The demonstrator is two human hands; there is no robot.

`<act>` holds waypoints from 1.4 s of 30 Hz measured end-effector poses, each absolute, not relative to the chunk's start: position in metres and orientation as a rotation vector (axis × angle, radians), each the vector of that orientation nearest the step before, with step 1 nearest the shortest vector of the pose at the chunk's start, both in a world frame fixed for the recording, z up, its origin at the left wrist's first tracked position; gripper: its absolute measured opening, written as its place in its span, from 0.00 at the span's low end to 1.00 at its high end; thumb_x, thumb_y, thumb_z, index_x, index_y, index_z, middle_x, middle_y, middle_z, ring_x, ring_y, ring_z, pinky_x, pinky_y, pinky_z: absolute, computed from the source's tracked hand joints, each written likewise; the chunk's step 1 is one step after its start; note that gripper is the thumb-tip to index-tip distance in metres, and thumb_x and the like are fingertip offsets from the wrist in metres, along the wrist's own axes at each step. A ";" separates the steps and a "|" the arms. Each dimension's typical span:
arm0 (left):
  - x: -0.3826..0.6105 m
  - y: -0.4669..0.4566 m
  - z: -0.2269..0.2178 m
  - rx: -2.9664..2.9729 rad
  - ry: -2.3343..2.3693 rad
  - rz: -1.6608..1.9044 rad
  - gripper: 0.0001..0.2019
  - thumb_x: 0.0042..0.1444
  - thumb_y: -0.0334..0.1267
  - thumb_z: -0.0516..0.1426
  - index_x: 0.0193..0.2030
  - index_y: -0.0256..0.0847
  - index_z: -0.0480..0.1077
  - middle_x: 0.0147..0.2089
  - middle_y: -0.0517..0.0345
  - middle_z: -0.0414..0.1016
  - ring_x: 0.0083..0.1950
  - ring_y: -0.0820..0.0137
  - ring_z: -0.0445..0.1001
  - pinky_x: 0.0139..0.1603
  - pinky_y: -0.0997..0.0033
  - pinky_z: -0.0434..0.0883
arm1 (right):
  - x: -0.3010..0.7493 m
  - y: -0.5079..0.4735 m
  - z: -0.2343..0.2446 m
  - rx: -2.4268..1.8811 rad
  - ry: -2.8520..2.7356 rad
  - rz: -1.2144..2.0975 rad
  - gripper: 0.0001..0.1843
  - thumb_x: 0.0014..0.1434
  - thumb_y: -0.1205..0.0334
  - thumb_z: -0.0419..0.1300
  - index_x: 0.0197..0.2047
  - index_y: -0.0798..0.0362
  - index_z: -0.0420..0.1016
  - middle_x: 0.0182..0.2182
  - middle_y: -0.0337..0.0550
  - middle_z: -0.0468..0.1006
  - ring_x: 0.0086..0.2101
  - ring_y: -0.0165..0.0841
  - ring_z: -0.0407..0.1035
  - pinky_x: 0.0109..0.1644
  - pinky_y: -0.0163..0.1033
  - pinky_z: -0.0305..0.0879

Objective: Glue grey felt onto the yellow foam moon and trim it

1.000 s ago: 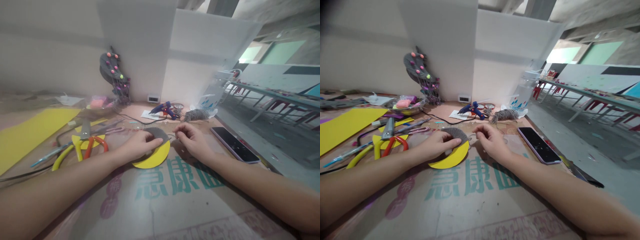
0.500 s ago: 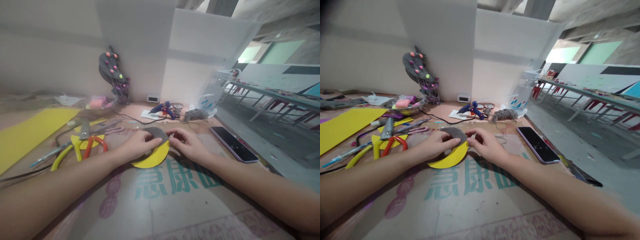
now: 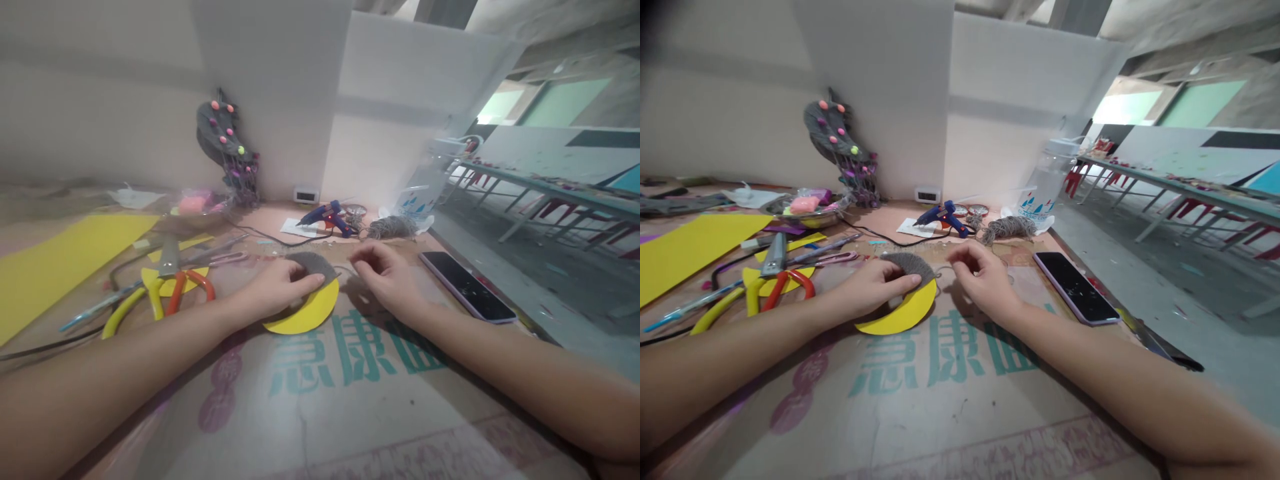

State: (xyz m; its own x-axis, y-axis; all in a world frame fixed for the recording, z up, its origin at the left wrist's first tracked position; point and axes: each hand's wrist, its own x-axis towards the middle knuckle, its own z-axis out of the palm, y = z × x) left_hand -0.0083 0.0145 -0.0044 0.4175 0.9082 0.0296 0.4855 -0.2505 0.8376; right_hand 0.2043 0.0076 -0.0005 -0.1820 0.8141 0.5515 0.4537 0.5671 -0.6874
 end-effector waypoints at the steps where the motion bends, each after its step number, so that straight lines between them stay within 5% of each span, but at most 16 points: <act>1: -0.008 0.014 -0.004 1.891 1.192 0.680 0.20 0.54 0.55 0.54 0.25 0.38 0.68 0.21 0.62 0.67 0.21 0.74 0.62 0.20 0.76 0.56 | 0.205 0.007 0.000 -1.054 -1.834 0.438 0.07 0.55 0.71 0.53 0.32 0.52 0.71 0.28 0.38 0.71 0.29 0.29 0.64 0.33 0.35 0.60; 4: -0.008 0.014 -0.003 1.904 1.188 0.671 0.20 0.54 0.54 0.54 0.24 0.38 0.66 0.20 0.62 0.66 0.21 0.75 0.61 0.19 0.76 0.55 | 0.207 0.006 0.002 -1.062 -1.900 0.457 0.10 0.54 0.73 0.51 0.27 0.53 0.71 0.27 0.38 0.71 0.30 0.30 0.65 0.35 0.36 0.60; 9: -0.009 0.015 -0.004 1.930 1.124 0.683 0.19 0.55 0.53 0.53 0.32 0.37 0.72 0.24 0.61 0.70 0.24 0.74 0.64 0.22 0.76 0.57 | 0.206 0.006 0.002 -1.068 -1.947 0.570 0.10 0.61 0.61 0.53 0.40 0.52 0.75 0.35 0.41 0.76 0.37 0.33 0.69 0.41 0.38 0.63; 16: -0.009 0.015 -0.003 1.940 1.133 0.699 0.19 0.55 0.52 0.54 0.30 0.36 0.73 0.25 0.59 0.71 0.24 0.74 0.64 0.22 0.77 0.57 | 0.205 0.009 0.000 -0.986 -2.120 0.506 0.08 0.61 0.61 0.56 0.38 0.54 0.75 0.34 0.43 0.75 0.37 0.33 0.69 0.41 0.38 0.63; 22: -0.011 0.020 -0.008 1.874 1.126 0.733 0.20 0.54 0.52 0.54 0.35 0.35 0.74 0.26 0.59 0.72 0.24 0.73 0.64 0.22 0.76 0.58 | 0.209 0.015 0.001 -1.057 -2.025 0.652 0.16 0.60 0.62 0.57 0.51 0.51 0.70 0.51 0.46 0.73 0.37 0.31 0.70 0.41 0.39 0.66; 28: -0.011 0.021 -0.007 1.806 1.133 0.799 0.17 0.54 0.51 0.55 0.31 0.36 0.72 0.22 0.61 0.68 0.21 0.75 0.62 0.20 0.77 0.57 | 0.212 0.020 -0.006 -1.058 -2.096 0.534 0.13 0.64 0.64 0.50 0.44 0.53 0.75 0.42 0.44 0.78 0.45 0.34 0.70 0.50 0.41 0.63; 33: -0.010 0.020 -0.004 1.771 1.183 0.846 0.16 0.52 0.49 0.56 0.29 0.37 0.71 0.26 0.60 0.71 0.24 0.74 0.66 0.22 0.76 0.60 | 0.217 0.025 0.001 -1.212 -2.056 0.514 0.08 0.61 0.61 0.54 0.41 0.54 0.72 0.32 0.41 0.75 0.31 0.31 0.68 0.36 0.36 0.64; 36: -0.010 0.020 -0.002 1.771 1.290 0.845 0.16 0.52 0.50 0.56 0.25 0.38 0.67 0.22 0.62 0.67 0.21 0.75 0.64 0.20 0.75 0.58 | 0.222 0.025 0.015 -1.189 -2.297 0.510 0.06 0.59 0.62 0.57 0.34 0.55 0.74 0.31 0.41 0.76 0.32 0.31 0.69 0.37 0.36 0.63; 42: -0.009 0.020 -0.001 1.755 1.322 0.825 0.18 0.52 0.51 0.56 0.22 0.39 0.64 0.18 0.64 0.64 0.18 0.76 0.61 0.18 0.75 0.55 | 0.235 0.015 0.039 -1.008 -2.791 0.753 0.13 0.60 0.61 0.58 0.48 0.47 0.77 0.38 0.39 0.80 0.35 0.30 0.72 0.38 0.34 0.63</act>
State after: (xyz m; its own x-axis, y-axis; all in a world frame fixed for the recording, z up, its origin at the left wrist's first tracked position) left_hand -0.0094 0.0202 -0.0014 0.2504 0.9671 0.0452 0.4650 -0.1611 0.8705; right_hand 0.2348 0.0150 0.0386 -0.7803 0.6191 -0.0889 0.5797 0.6626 -0.4742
